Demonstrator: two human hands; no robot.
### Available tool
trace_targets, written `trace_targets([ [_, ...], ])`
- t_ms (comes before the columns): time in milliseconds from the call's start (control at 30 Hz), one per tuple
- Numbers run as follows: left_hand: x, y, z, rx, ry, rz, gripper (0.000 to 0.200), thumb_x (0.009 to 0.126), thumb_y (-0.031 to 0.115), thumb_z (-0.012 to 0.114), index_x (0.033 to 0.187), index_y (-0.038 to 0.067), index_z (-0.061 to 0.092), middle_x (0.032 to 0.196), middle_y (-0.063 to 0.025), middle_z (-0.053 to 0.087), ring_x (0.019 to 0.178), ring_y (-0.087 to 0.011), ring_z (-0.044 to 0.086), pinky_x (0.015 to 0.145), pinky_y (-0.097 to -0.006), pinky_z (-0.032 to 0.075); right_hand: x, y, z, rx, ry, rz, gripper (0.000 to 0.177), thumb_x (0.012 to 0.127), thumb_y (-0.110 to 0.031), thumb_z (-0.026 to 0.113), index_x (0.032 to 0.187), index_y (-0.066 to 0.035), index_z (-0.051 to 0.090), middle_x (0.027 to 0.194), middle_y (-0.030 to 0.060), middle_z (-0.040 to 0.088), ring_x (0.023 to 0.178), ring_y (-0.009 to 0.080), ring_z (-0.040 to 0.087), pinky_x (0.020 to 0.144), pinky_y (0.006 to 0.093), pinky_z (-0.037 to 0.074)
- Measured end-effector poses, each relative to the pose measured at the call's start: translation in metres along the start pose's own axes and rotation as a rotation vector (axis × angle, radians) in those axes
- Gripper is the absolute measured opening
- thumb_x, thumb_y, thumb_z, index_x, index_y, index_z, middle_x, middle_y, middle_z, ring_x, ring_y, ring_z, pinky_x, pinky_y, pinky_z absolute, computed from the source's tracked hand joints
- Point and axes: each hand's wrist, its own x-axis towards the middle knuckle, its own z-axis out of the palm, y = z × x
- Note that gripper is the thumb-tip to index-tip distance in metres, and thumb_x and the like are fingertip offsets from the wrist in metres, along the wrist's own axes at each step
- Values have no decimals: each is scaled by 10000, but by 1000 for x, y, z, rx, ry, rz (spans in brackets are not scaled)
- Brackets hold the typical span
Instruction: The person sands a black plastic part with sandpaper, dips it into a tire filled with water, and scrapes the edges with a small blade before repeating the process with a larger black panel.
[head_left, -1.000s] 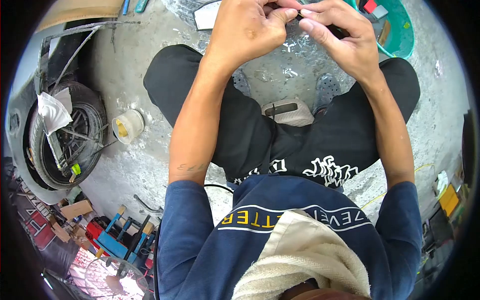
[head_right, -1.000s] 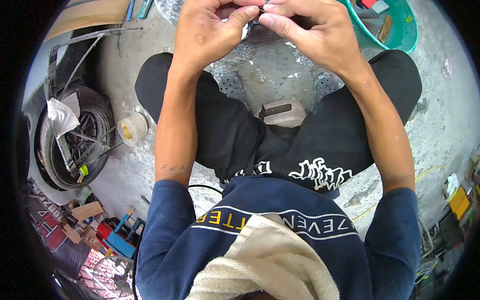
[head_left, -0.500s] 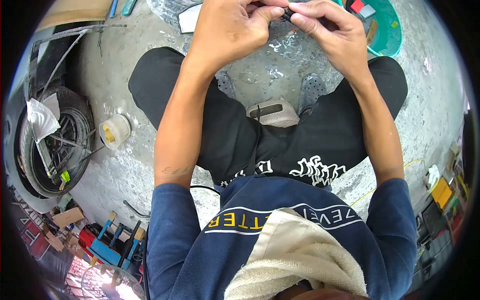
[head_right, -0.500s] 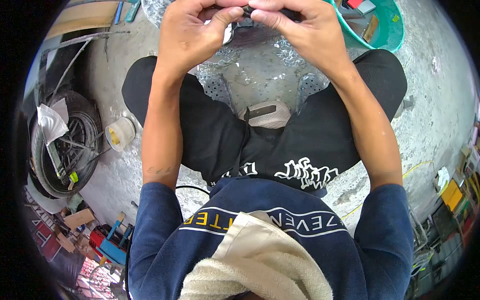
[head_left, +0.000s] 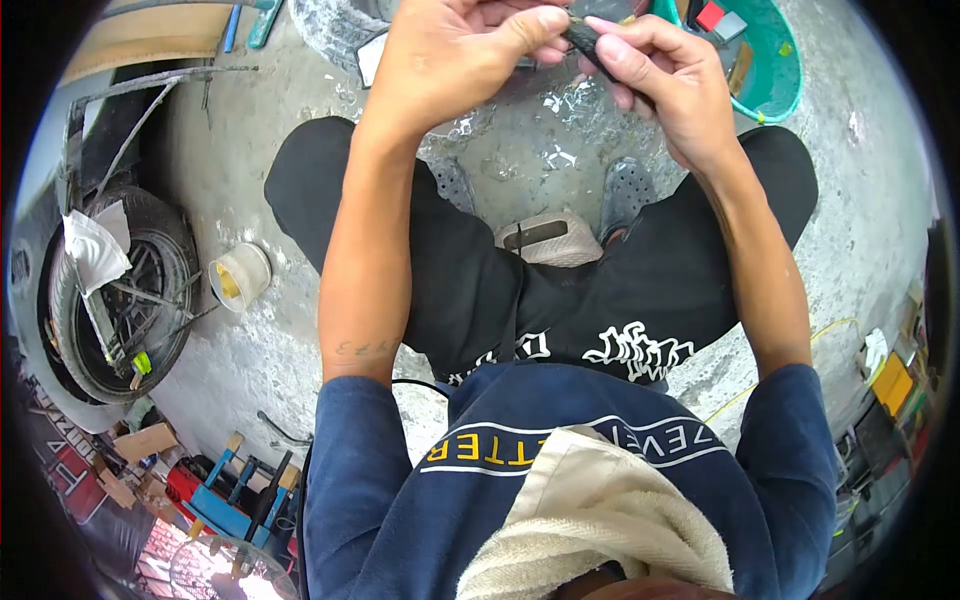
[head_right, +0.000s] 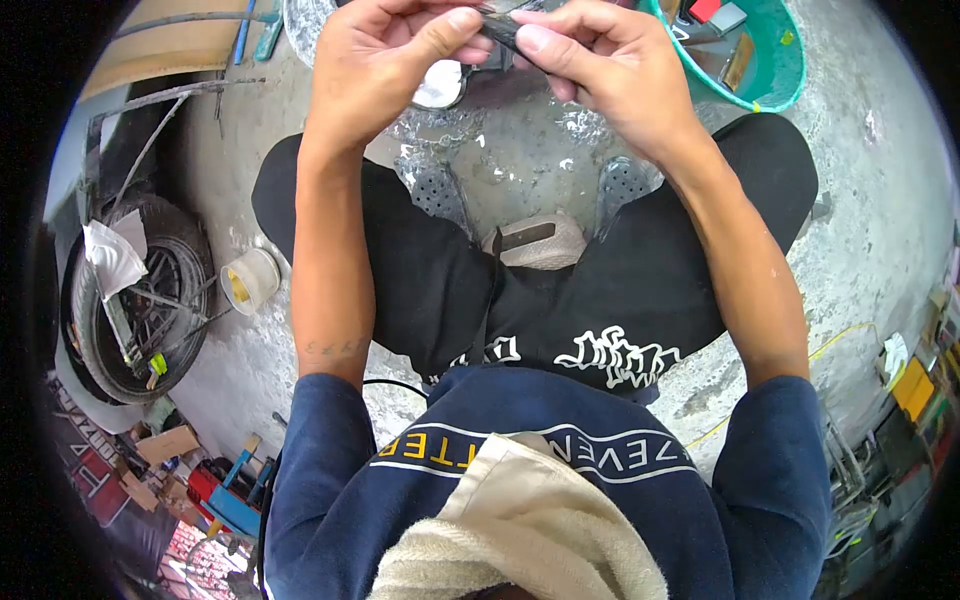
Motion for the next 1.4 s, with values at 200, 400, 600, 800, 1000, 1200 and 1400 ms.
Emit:
trace_targets([
  [200, 4, -8, -59, 79, 139, 74, 365, 993, 207, 703, 1271, -26, 660, 1179, -152, 721, 1029, -208, 718, 945, -339, 576, -4, -12, -24, 511, 14, 166, 363, 1037, -249, 634, 1294, 6, 605, 919, 117, 721, 605, 73, 537, 482, 173, 356],
  [400, -20, -20, -100, 996, 1, -30, 917, 716, 332, 942, 1467, 35, 508, 1306, -265, 619, 1214, -376, 622, 1027, -473, 525, 32, -25, -149, -1072, 474, 296, 243, 855, -153, 802, 1045, -8, 759, 877, 133, 756, 759, 198, 703, 689, 332, 532],
  [600, -28, -89, -85, 1757, 5, 383, 989, 562, 331, 974, 1440, 148, 558, 1399, -297, 545, 1287, -480, 531, 1064, -504, 458, 40, 129, -293, -1549, -50, 118, 264, 878, -277, 736, 918, -17, 745, 851, 150, 749, 640, 187, 639, 622, 397, 507],
  [800, -19, -123, -96, 1513, -10, 216, 568, 766, 98, 726, 1308, 266, 706, 1441, -219, 587, 1408, -451, 472, 1147, -573, 396, 51, 140, -256, -1238, -311, 309, 231, 816, -174, 709, 903, 38, 736, 791, 191, 736, 687, 234, 685, 691, 393, 531],
  [1000, -20, -72, -66, 1225, 29, 243, 377, 795, 216, 813, 1134, 59, 762, 1140, -240, 734, 1025, -384, 727, 916, -397, 552, 34, 16, -175, -1044, 294, -169, 181, 891, -165, 735, 991, -18, 771, 744, 70, 726, 671, 145, 637, 600, 331, 503],
  [1200, -3, -69, -46, 1124, -111, -175, 621, 729, 330, 839, 1179, -78, 709, 1170, -307, 688, 1032, -408, 714, 954, -413, 553, 1, -8, -10, -363, 367, 4, 173, 914, -126, 739, 1024, 3, 772, 835, 38, 743, 728, 115, 646, 701, 282, 523],
  [1400, -1, -78, -43, 1179, -124, -81, 602, 713, 352, 915, 1183, 26, 730, 1132, -228, 732, 1004, -401, 715, 880, -440, 569, 5, 67, 39, -67, 396, -47, 191, 929, -113, 722, 1039, 39, 754, 820, 48, 742, 713, 113, 643, 674, 293, 520],
])
